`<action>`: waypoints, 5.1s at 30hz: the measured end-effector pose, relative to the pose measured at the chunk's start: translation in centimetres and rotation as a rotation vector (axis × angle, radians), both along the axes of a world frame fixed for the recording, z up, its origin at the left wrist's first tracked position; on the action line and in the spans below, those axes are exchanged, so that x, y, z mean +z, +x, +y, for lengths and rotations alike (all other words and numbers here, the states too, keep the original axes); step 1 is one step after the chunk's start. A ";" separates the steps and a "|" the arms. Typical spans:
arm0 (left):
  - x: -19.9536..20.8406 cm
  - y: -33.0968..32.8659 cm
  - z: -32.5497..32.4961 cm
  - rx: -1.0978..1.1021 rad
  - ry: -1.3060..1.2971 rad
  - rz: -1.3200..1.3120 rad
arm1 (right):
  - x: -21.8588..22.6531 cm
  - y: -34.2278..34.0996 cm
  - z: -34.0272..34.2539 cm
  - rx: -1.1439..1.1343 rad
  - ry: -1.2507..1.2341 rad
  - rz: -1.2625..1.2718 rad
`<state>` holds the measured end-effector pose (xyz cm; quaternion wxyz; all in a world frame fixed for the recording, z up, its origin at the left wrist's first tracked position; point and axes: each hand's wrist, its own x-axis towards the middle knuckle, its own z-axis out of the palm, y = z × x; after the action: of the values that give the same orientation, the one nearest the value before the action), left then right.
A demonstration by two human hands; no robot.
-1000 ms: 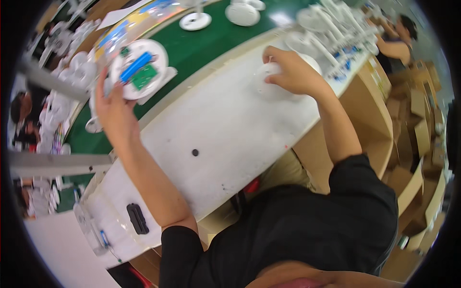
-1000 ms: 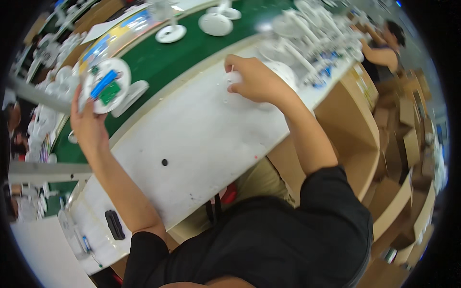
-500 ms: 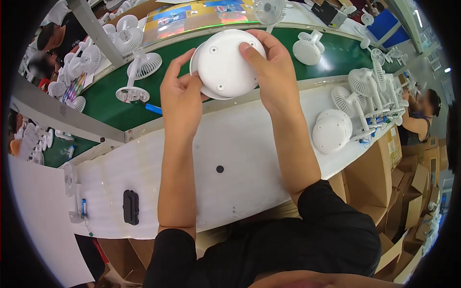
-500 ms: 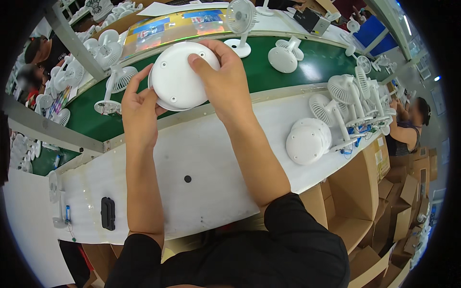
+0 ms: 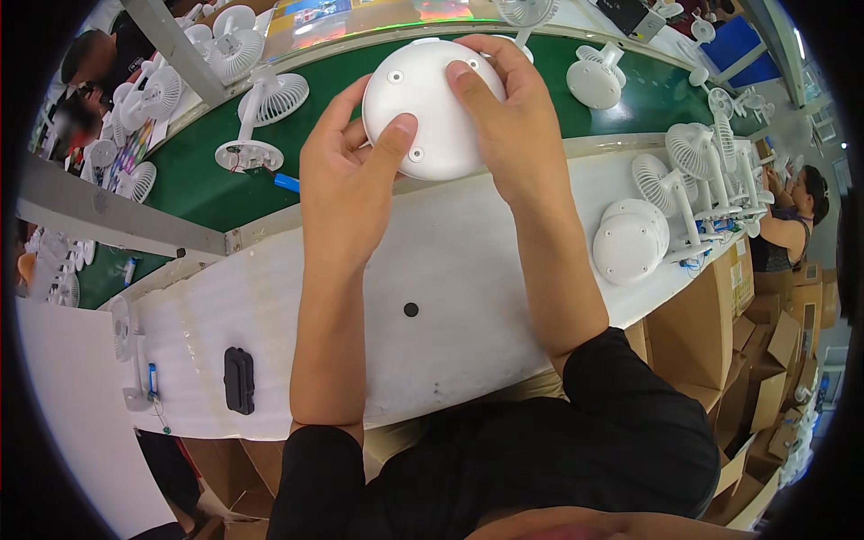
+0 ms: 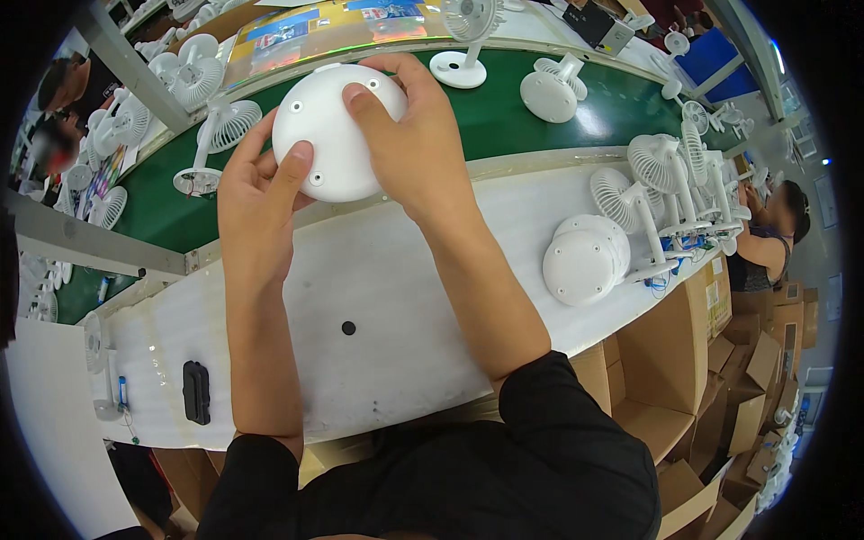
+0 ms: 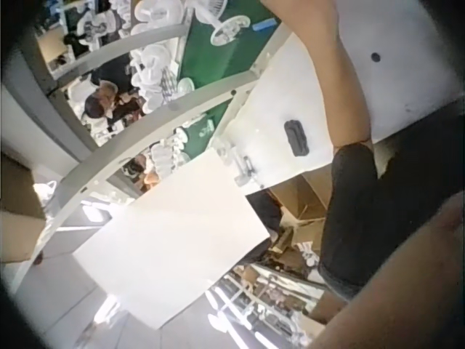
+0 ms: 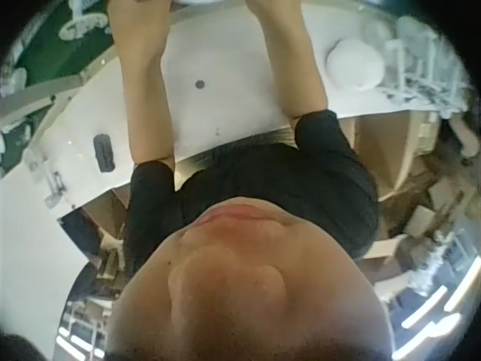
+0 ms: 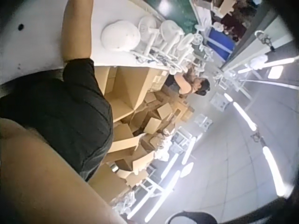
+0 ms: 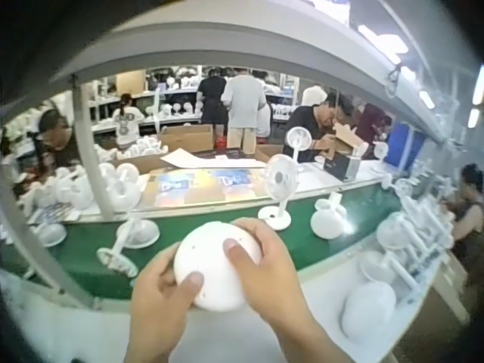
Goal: Assembling portable electric fans on a production line by connecting circuit boards and snapping plastic components together.
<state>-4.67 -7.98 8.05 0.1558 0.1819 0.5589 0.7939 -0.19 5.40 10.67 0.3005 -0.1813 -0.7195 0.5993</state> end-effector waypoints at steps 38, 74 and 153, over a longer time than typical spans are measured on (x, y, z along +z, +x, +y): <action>-1.4 1.3 -3.7 0.077 0.183 0.561 | 0.5 4.8 -1.3 0.266 0.505 0.411; 2.1 -1.1 -1.6 0.735 0.413 0.706 | -2.4 0.8 -3.9 1.137 -0.450 0.143; 2.8 1.0 -1.3 0.081 0.551 0.591 | -1.4 1.0 -3.5 0.975 0.129 0.532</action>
<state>-3.67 -9.33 10.83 -0.0976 0.4149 0.3524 0.8331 0.78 1.93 9.31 0.1704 0.3488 -0.6546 0.6487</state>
